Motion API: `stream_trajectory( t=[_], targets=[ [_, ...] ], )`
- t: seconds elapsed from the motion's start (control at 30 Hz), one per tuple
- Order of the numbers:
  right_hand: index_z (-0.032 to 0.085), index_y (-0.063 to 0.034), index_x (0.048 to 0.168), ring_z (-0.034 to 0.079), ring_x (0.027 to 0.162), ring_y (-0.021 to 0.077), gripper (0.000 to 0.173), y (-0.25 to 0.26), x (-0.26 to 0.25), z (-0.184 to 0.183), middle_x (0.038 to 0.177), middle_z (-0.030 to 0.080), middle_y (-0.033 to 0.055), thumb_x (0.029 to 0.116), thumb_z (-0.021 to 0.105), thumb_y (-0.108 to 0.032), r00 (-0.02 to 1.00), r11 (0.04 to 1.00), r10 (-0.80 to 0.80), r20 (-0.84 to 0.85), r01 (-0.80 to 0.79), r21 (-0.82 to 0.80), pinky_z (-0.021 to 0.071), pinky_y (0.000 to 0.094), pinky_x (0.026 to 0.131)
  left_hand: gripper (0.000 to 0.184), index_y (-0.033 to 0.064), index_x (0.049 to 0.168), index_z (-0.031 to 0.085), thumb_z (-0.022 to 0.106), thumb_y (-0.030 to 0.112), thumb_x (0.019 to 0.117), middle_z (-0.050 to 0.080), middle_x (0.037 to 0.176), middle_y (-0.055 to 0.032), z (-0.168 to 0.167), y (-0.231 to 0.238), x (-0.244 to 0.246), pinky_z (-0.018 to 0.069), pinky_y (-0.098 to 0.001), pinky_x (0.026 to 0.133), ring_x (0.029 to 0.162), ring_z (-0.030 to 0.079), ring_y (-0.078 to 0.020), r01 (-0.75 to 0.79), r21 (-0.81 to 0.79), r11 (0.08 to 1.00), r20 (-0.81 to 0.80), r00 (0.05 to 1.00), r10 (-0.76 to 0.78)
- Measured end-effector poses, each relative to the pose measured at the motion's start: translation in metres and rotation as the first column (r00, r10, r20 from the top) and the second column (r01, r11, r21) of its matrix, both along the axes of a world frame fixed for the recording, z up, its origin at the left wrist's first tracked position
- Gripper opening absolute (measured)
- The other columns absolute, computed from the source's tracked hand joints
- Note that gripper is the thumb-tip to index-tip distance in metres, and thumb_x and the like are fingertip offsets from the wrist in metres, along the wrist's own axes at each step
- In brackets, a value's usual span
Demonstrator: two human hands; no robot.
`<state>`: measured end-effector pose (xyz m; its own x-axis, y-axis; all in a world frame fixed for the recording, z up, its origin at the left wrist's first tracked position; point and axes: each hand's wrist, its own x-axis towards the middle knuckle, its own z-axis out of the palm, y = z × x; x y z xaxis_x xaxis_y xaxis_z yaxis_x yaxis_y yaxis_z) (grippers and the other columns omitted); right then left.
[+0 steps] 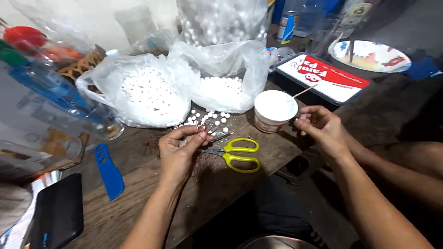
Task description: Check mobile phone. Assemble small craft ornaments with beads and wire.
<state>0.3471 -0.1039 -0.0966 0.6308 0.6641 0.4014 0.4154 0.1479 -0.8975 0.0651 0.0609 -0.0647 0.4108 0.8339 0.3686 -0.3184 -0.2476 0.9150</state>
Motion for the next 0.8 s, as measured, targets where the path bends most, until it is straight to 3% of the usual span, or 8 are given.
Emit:
stream_trajectory(
  t=[0.1, 0.23, 0.37, 0.43, 0.5, 0.6, 0.7, 0.8],
  targets=[
    [0.039, -0.0002, 0.150, 0.061, 0.110, 0.0072, 0.094, 0.011, 0.008, 0.004, 0.130, 0.059, 0.0083, 0.0729, 0.084, -0.027, 0.990, 0.986, 0.117, 0.077, -0.107, -0.124, 0.0534, 0.0240, 0.090, 0.028, 0.0089, 0.093, 0.073, 0.062, -0.016, 0.0860, 0.076, 0.081, 0.0035, 0.000, -0.003, 0.011, 0.0636, -0.0258, 0.071, 0.071, 0.073, -0.0086, -0.006, 0.008, 1.000, -0.040, 0.999, 0.006],
    [0.041, -0.0009, 0.150, 0.066, 0.109, 0.0033, 0.089, 0.027, -0.011, 0.010, 0.132, 0.062, 0.0063, 0.0746, 0.085, -0.016, 0.968, 0.967, 0.242, 0.065, -0.235, -0.097, 0.0563, 0.0191, 0.091, 0.024, 0.0064, 0.093, 0.072, 0.065, -0.016, 0.0866, 0.075, 0.082, 0.0024, 0.005, -0.005, 0.026, 0.0631, -0.0253, 0.070, 0.071, 0.073, -0.0088, -0.032, -0.021, 0.999, -0.069, 0.997, 0.031],
    [0.039, 0.0012, 0.154, 0.061, 0.116, 0.0100, 0.079, 0.026, -0.001, 0.023, 0.136, 0.060, 0.0102, 0.0883, 0.072, -0.028, 0.960, 0.956, 0.271, 0.074, -0.259, -0.135, 0.0520, 0.0278, 0.096, 0.021, 0.0046, 0.096, 0.071, 0.065, -0.014, 0.0881, 0.075, 0.087, 0.0040, 0.009, -0.010, 0.043, 0.0626, -0.0239, 0.071, 0.073, 0.072, -0.0060, -0.011, 0.035, 0.999, -0.088, 0.996, 0.014],
    [0.049, -0.0018, 0.146, 0.059, 0.085, 0.0011, 0.054, 0.031, 0.007, 0.031, 0.107, 0.062, 0.0006, 0.0998, 0.062, -0.025, 0.976, 0.983, 0.181, 0.120, -0.175, -0.063, 0.0515, 0.0180, 0.074, 0.017, 0.0009, 0.100, 0.071, 0.066, -0.012, 0.0897, 0.075, 0.089, 0.0022, 0.007, -0.014, 0.050, 0.0628, -0.0243, 0.072, 0.074, 0.072, -0.0064, 0.011, 0.069, 0.998, -0.108, 0.994, -0.003],
    [0.065, -0.0030, 0.124, 0.054, 0.066, -0.0045, 0.025, 0.039, 0.008, 0.035, 0.085, 0.063, -0.0076, 0.1016, 0.059, -0.013, 0.976, 0.980, 0.184, 0.116, -0.190, 0.049, 0.0470, 0.0124, 0.061, 0.015, -0.0007, 0.101, 0.071, 0.067, -0.010, 0.0906, 0.074, 0.089, 0.0022, 0.007, -0.016, 0.052, 0.0628, -0.0236, 0.071, 0.073, 0.072, -0.0051, 0.016, 0.091, 0.996, -0.152, 0.988, -0.002],
    [0.071, -0.0053, 0.098, 0.059, 0.069, -0.0060, 0.015, 0.037, 0.002, 0.042, 0.086, 0.068, -0.0091, 0.1006, 0.057, -0.009, 0.952, 0.969, 0.199, 0.233, -0.227, 0.100, 0.0514, 0.0127, 0.065, 0.014, -0.0014, 0.098, 0.072, 0.066, -0.011, 0.0891, 0.074, 0.088, 0.0034, -0.001, -0.014, 0.046, 0.0624, -0.0217, 0.070, 0.073, 0.071, -0.0035, 0.008, 0.156, 0.988, -0.152, 0.988, 0.016],
    [0.072, -0.0052, 0.102, 0.065, 0.081, -0.0035, 0.018, 0.020, 0.003, 0.054, 0.096, 0.071, -0.0088, 0.1031, 0.056, -0.014, 0.900, 0.962, 0.116, 0.420, -0.206, 0.177, 0.0569, 0.0174, 0.076, 0.015, -0.0017, 0.098, 0.072, 0.064, -0.010, 0.0888, 0.074, 0.087, 0.0043, -0.011, -0.010, 0.040, 0.0625, -0.0212, 0.070, 0.073, 0.071, -0.0029, 0.013, 0.245, 0.969, -0.085, 0.996, 0.008],
    [0.072, -0.0145, 0.103, 0.068, 0.075, -0.0010, 0.019, 0.021, 0.011, 0.054, 0.092, 0.073, -0.0129, 0.1052, 0.054, -0.015, 0.954, 0.928, 0.027, 0.297, -0.134, 0.348, 0.0590, 0.0181, 0.069, 0.013, -0.0031, 0.098, 0.073, 0.065, -0.008, 0.0898, 0.074, 0.088, 0.0026, -0.012, -0.010, 0.039, 0.0615, -0.0195, 0.070, 0.075, 0.071, -0.0013, 0.018, 0.303, 0.953, -0.105, 0.994, 0.014]
  ],
)
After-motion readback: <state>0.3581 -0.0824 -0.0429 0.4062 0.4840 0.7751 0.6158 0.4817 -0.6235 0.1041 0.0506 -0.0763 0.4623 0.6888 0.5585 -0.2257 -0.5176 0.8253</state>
